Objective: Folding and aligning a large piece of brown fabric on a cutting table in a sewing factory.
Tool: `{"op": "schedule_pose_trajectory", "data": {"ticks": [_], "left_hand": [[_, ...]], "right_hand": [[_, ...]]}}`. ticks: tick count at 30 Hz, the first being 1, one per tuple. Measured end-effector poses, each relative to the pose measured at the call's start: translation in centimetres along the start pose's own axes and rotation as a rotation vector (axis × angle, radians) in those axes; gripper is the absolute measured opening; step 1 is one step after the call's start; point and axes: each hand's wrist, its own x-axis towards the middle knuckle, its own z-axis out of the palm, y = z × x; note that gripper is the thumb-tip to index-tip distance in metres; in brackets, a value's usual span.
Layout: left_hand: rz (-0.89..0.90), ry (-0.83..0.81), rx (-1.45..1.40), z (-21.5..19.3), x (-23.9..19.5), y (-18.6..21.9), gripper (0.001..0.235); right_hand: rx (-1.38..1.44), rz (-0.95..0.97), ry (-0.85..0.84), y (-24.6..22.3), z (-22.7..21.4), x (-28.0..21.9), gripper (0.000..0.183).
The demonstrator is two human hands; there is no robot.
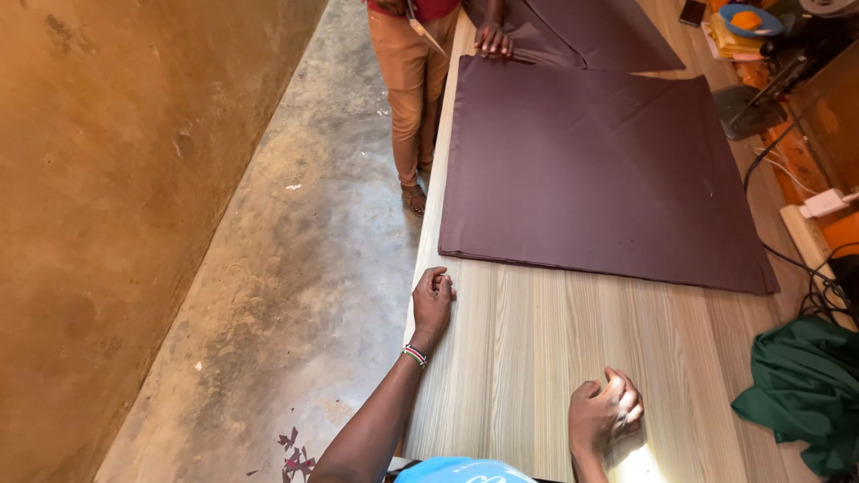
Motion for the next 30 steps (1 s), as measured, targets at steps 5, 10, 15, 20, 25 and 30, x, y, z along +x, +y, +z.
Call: {"op": "schedule_pose_trajectory", "data": {"ticks": [5,10,15,20,25,30], "left_hand": [[0.048,-0.003,0.086,0.1,-0.1,-0.1,0.021],[0.080,-0.006,-0.028,-0.2,0.3,-1.8,0.022],[0.114,-0.001,0.138,-0.1,0.3,-2.6,0.026],[0.135,0.084,0.166,1.1,1.7,-0.6,0.022],[0.236,0.090,0.380,1.1,0.2,-3.2,0.021],[0.011,0.144,0.126,1.9,1.2,-2.0,0.018]], "right_hand": [[-0.035,0.004,-0.003,0.2,0.5,0.1,0.029],[-0.076,-0.067,0.047,1.1,1.7,-0.3,0.029],[-0.207,-0.225,0.272,3.8,4.6,-0.6,0.030],[-0.043,-0.284,0.350,4.0,7.1,1.3,0.032],[-0.041,-0.127,0.095,4.9,3.1,-0.4,0.029],[0.029,0.010,-0.109,5.0,4.7,0.2,0.036]]}}
